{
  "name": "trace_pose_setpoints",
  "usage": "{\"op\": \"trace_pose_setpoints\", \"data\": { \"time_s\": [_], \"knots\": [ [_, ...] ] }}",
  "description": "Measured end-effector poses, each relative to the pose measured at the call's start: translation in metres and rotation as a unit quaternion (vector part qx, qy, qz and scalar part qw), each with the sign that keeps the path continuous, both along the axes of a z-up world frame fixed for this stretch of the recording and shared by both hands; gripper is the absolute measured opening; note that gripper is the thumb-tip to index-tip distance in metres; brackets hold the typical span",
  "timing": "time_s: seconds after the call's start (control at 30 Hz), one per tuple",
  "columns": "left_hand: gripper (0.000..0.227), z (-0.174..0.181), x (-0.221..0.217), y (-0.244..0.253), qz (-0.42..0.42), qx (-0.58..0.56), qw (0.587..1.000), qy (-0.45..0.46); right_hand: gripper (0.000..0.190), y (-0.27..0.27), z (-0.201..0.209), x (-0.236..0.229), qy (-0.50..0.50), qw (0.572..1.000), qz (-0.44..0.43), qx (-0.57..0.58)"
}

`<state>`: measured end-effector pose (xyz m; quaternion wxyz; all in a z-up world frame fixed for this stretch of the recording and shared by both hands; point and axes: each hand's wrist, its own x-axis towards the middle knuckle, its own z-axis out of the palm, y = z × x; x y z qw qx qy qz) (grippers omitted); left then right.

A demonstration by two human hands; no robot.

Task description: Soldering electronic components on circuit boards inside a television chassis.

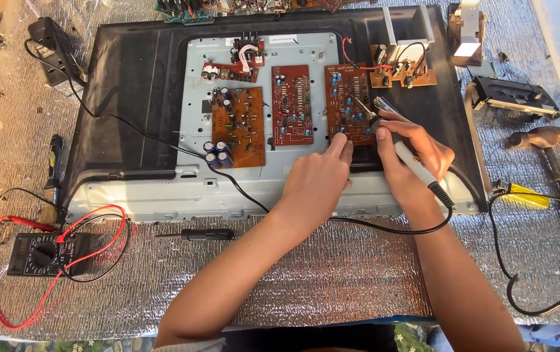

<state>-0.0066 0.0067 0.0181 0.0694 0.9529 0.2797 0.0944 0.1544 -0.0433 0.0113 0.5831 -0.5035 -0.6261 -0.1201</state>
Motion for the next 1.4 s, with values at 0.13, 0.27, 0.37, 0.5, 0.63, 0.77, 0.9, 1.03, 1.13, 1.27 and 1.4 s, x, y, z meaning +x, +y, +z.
{"op": "trace_pose_setpoints", "data": {
  "time_s": [0.13,0.27,0.37,0.5,0.63,0.77,0.9,1.03,1.13,1.27,1.4],
  "knots": [
    [0.057,-0.003,0.001,-0.001,0.002,0.002,1.000,-0.001,0.005,-0.001,-0.004,0.002,-0.005,1.000,-0.005,-0.004],
    [0.057,0.000,0.000,-0.001,0.001,0.001,1.000,-0.001,0.005,-0.002,0.003,-0.002,0.000,1.000,0.001,0.001],
    [0.058,-0.001,0.000,-0.001,0.003,0.019,1.000,0.001,0.004,-0.004,0.004,-0.003,-0.004,1.000,-0.005,-0.006],
    [0.057,0.004,-0.001,-0.002,0.001,0.021,1.000,0.000,0.005,-0.007,0.007,-0.005,-0.002,1.000,-0.004,-0.014],
    [0.057,0.002,-0.001,-0.003,0.006,0.024,1.000,-0.004,0.008,-0.010,0.011,-0.008,-0.003,1.000,0.002,-0.016],
    [0.058,-0.003,0.000,-0.003,0.011,0.033,0.999,-0.004,0.010,-0.008,0.002,-0.007,0.030,0.999,0.026,-0.037],
    [0.058,-0.007,0.001,-0.004,0.014,0.040,0.999,-0.006,0.014,-0.004,-0.008,-0.003,0.056,0.996,0.059,-0.034],
    [0.056,-0.010,0.000,-0.006,0.015,0.063,0.998,-0.003,0.018,-0.002,-0.009,-0.005,0.057,0.996,0.070,-0.029],
    [0.054,-0.012,0.000,-0.005,0.016,0.069,0.997,-0.010,0.022,-0.004,-0.007,-0.009,0.067,0.994,0.072,-0.042],
    [0.052,-0.018,0.001,-0.006,0.017,0.082,0.996,-0.012,0.014,-0.003,-0.011,-0.008,0.045,0.997,0.062,-0.029],
    [0.048,-0.021,0.005,-0.006,0.037,0.107,0.993,0.014,0.015,-0.003,-0.018,-0.009,0.082,0.994,0.050,-0.043]
  ]
}}
